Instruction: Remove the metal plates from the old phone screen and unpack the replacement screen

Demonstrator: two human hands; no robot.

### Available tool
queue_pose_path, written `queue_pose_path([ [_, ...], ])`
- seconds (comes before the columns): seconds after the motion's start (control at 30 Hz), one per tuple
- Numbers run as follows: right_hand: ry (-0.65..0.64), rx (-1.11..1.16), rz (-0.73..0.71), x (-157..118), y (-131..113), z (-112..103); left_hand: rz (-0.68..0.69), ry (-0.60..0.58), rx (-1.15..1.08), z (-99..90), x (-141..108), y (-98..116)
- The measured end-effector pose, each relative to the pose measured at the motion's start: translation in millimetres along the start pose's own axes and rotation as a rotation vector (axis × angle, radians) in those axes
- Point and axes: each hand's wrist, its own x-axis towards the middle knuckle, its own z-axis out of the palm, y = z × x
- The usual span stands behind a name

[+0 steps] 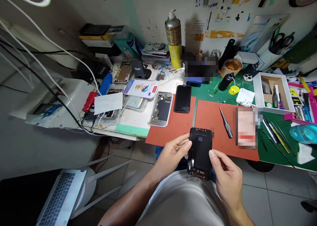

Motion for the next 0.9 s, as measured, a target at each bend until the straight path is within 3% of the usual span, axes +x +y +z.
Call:
queue_pose_path([
  [0.13,0.060,-0.331,-0.677,4.9,-32.9,22.6,0.159,0.032,-0.031,3.7,7.8,-5.2],
  [0.23,0.047,-0.480,-0.895,4.9,-52.6,39.4,0.218,0.056,-0.187,5.3,14.5,-7.9],
  [0.33,0.013,-0.436,-0.876,-2.0,-55.8,41.6,0.163,0.007,-0.446,2.7,17.0,-6.5],
  [0.5,-0.057,-0.312,-0.772,-13.2,-28.7,24.0,0.031,-0.145,-0.619,-3.8,15.2,-1.9],
  [0.67,-0.153,-0.322,-0.667,-18.3,-3.9,19.6,0.146,-0.110,-0.671,-0.6,18.7,-2.6],
  [0.9,-0.177,-0.286,-0.671,-17.1,-2.7,23.1,0.120,-0.085,-0.677,6.4,25.1,1.1],
])
